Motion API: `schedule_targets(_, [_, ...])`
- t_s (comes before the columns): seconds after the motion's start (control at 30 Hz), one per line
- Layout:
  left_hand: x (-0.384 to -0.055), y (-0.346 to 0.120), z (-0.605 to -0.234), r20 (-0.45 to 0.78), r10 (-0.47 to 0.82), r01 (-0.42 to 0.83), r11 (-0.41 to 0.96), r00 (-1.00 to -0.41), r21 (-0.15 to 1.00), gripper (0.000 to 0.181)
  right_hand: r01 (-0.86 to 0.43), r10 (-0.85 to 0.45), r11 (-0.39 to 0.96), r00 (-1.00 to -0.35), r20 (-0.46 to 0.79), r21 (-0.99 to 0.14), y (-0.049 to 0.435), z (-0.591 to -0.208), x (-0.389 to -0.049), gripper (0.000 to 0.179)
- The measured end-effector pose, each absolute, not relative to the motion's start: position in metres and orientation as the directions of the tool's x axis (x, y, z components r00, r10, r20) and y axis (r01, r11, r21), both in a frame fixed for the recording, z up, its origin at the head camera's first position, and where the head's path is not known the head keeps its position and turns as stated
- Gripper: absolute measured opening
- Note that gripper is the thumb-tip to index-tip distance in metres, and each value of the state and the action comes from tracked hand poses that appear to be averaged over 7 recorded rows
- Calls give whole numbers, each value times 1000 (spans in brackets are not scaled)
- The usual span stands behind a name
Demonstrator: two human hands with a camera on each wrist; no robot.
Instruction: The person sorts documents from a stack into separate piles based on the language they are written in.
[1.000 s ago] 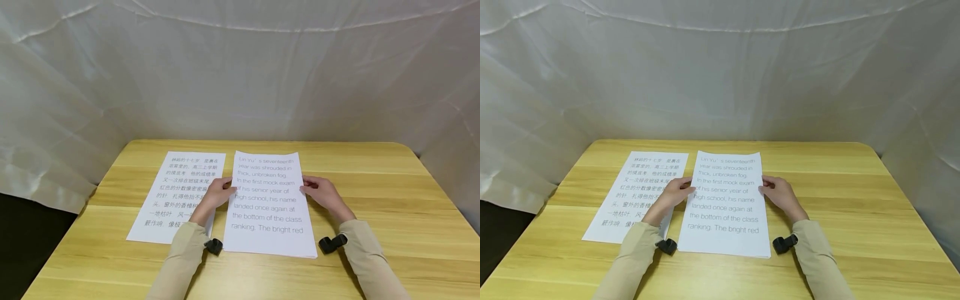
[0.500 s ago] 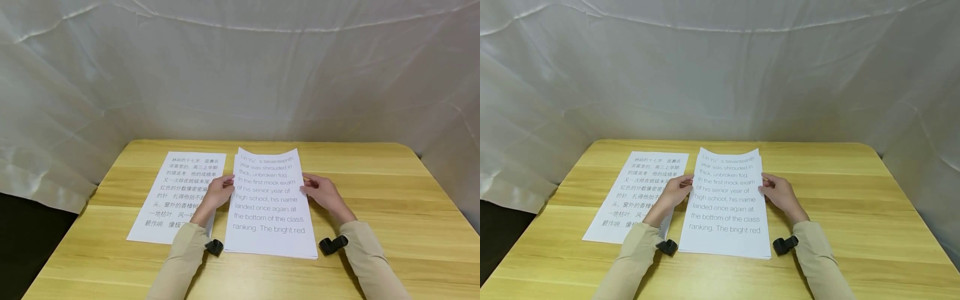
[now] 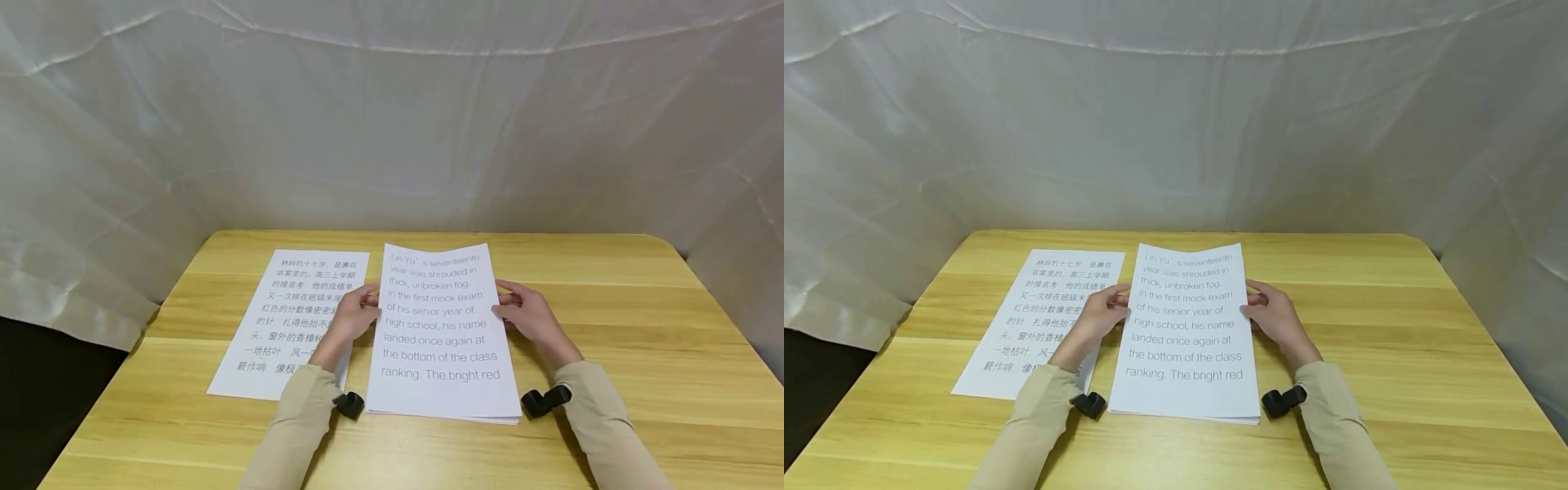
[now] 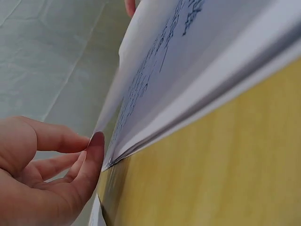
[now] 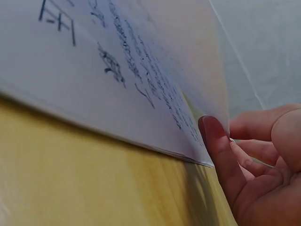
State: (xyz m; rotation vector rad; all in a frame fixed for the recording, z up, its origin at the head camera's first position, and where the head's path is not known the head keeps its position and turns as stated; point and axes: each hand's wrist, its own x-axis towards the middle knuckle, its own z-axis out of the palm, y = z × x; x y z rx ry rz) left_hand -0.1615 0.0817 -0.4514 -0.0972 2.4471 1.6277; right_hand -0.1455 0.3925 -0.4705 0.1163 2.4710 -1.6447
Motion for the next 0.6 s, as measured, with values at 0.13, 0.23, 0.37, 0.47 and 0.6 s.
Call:
schedule_targets(0.13, [-162, 81, -453, -213, 54, -182, 342, -976, 922, 55, 160, -36, 328, -983, -181, -931, 395, -469, -144, 59])
schedule_targets(0.23, [-163, 82, -455, -221, 53, -196, 293, -974, 936, 55, 164, -29, 288, -983, -179, -943, 397, -469, -143, 59])
schedule_targets(0.37, [-162, 80, -456, -240, 45, -222, 251, -970, 942, 55, 165, -14, 256, -985, -174, -953, 400, -470, -142, 60])
schedule_targets(0.47, [-161, 78, -456, -259, 39, -244, 221, -965, 944, 55, 161, -24, 217, -985, -171, -963, 400, -470, -142, 60])
schedule_targets(0.6, [-160, 74, -453, -258, 64, -241, 200, -964, 950, 54, 161, -27, 188, -985, -169, -969, 399, -468, -140, 61])
